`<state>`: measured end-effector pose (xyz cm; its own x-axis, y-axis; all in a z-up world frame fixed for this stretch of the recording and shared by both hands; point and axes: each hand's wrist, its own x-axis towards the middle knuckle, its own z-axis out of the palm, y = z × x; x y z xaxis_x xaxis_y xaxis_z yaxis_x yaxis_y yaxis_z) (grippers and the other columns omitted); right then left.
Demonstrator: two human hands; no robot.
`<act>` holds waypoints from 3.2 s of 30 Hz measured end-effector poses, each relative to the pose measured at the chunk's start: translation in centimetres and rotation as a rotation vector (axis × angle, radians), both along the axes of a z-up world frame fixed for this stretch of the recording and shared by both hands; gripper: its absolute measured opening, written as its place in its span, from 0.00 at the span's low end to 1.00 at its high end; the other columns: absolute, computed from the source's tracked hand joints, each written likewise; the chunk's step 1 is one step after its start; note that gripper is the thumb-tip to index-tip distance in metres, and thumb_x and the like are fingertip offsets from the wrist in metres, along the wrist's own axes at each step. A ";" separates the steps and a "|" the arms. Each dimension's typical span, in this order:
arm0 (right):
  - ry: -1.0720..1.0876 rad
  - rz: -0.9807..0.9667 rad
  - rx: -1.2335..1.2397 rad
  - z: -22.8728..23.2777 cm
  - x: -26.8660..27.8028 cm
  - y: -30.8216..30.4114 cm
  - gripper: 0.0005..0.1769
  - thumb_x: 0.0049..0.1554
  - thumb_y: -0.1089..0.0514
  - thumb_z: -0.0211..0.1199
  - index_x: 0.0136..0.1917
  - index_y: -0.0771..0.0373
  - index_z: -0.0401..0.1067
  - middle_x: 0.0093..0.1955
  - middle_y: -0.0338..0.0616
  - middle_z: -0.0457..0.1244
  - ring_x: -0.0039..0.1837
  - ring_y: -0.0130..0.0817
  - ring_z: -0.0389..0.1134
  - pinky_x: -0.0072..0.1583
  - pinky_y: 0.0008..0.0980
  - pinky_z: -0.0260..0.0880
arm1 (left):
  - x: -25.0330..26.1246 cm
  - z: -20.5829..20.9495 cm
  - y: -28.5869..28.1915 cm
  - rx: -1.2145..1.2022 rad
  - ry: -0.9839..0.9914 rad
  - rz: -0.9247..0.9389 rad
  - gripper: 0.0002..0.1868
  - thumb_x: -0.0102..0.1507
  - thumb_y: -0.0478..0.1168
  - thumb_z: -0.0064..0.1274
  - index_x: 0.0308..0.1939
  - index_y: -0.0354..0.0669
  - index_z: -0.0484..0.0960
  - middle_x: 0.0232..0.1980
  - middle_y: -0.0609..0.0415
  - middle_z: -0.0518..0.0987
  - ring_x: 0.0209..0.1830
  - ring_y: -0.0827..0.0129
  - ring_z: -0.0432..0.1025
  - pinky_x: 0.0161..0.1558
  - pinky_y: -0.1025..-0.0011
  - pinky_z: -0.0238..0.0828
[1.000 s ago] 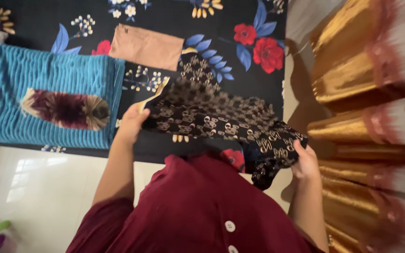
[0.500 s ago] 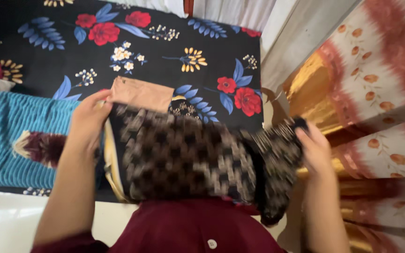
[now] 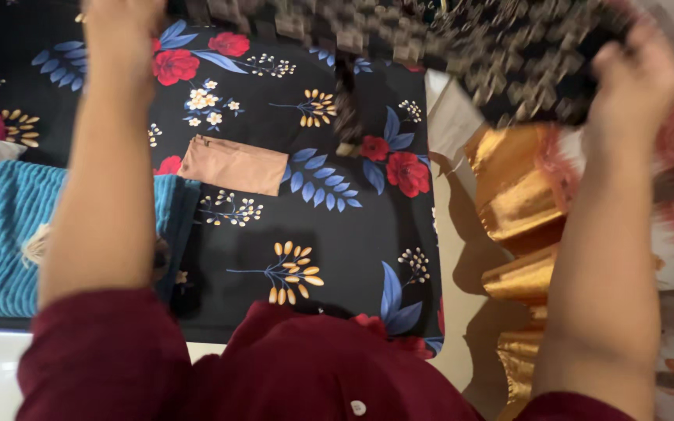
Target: The person folds a tan garment and a patterned black-and-gold jacket on a floral bedspread before picking them up and walking across the room to a wardrobe.
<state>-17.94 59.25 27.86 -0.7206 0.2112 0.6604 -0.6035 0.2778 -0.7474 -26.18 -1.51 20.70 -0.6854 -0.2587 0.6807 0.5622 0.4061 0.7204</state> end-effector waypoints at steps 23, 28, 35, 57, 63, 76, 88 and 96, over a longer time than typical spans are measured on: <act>-1.383 -0.674 0.450 -48.8 24.2 -7.4 0.28 0.55 0.49 0.64 0.65 0.63 0.69 0.62 0.58 0.62 0.65 0.54 0.62 0.66 0.50 0.62 | 29.9 -44.9 2.8 -0.545 -1.731 0.223 0.19 0.64 0.56 0.49 0.56 0.60 0.83 0.60 0.52 0.79 0.62 0.52 0.72 0.64 0.47 0.60; -1.037 -0.617 0.742 -49.5 11.5 -7.4 0.28 0.55 0.44 0.67 0.63 0.62 0.70 0.64 0.56 0.61 0.68 0.58 0.60 0.66 0.54 0.61 | 22.1 -45.3 4.1 -0.700 -1.116 0.284 0.19 0.61 0.48 0.54 0.54 0.48 0.80 0.52 0.44 0.78 0.52 0.46 0.74 0.53 0.49 0.71; -0.748 -0.422 0.833 -50.3 -5.5 -10.4 0.32 0.59 0.41 0.63 0.70 0.62 0.65 0.75 0.55 0.57 0.74 0.54 0.56 0.69 0.55 0.57 | 4.6 -43.5 7.9 -0.732 -0.778 0.011 0.23 0.60 0.40 0.52 0.60 0.45 0.79 0.61 0.45 0.77 0.59 0.47 0.72 0.58 0.53 0.70; -0.609 -0.248 1.217 -52.6 -9.6 -10.8 0.43 0.54 0.29 0.58 0.75 0.51 0.60 0.78 0.53 0.50 0.79 0.55 0.46 0.72 0.73 0.41 | -4.5 -49.0 9.5 -1.090 -0.780 0.056 0.36 0.68 0.62 0.39 0.79 0.61 0.58 0.84 0.42 0.48 0.83 0.50 0.45 0.77 0.49 0.40; -1.251 -0.643 1.077 -54.1 -2.3 -3.2 0.49 0.55 0.25 0.51 0.82 0.48 0.48 0.88 0.42 0.41 0.80 0.68 0.41 0.72 0.84 0.29 | 6.6 -49.9 5.9 -1.115 -0.760 0.133 0.39 0.64 0.63 0.46 0.78 0.61 0.61 0.83 0.37 0.50 0.81 0.46 0.50 0.74 0.48 0.54; -1.669 -0.493 0.606 -51.3 27.9 -6.1 0.53 0.48 0.27 0.69 0.73 0.61 0.60 0.73 0.56 0.56 0.72 0.57 0.58 0.67 0.54 0.62 | 33.1 -45.6 5.2 -0.124 -1.650 0.192 0.45 0.54 0.58 0.68 0.66 0.36 0.68 0.55 0.34 0.82 0.55 0.49 0.77 0.58 0.58 0.72; -1.481 0.247 -1.039 -48.1 28.1 -1.2 0.25 0.63 0.43 0.58 0.62 0.65 0.73 0.53 0.53 0.71 0.51 0.47 0.72 0.57 0.49 0.71 | 32.1 -45.3 4.5 1.207 -1.157 -0.172 0.10 0.70 0.43 0.45 0.45 0.39 0.75 0.28 0.54 0.75 0.25 0.68 0.69 0.33 0.69 0.70; -0.969 0.291 -1.184 -45.0 9.1 -0.7 0.23 0.63 0.35 0.53 0.52 0.54 0.73 0.44 0.44 0.67 0.48 0.42 0.70 0.50 0.45 0.72 | 19.5 -43.7 4.5 1.439 -1.038 -0.037 0.20 0.70 0.57 0.34 0.37 0.46 0.67 0.38 0.51 0.83 0.41 0.58 0.80 0.50 0.60 0.77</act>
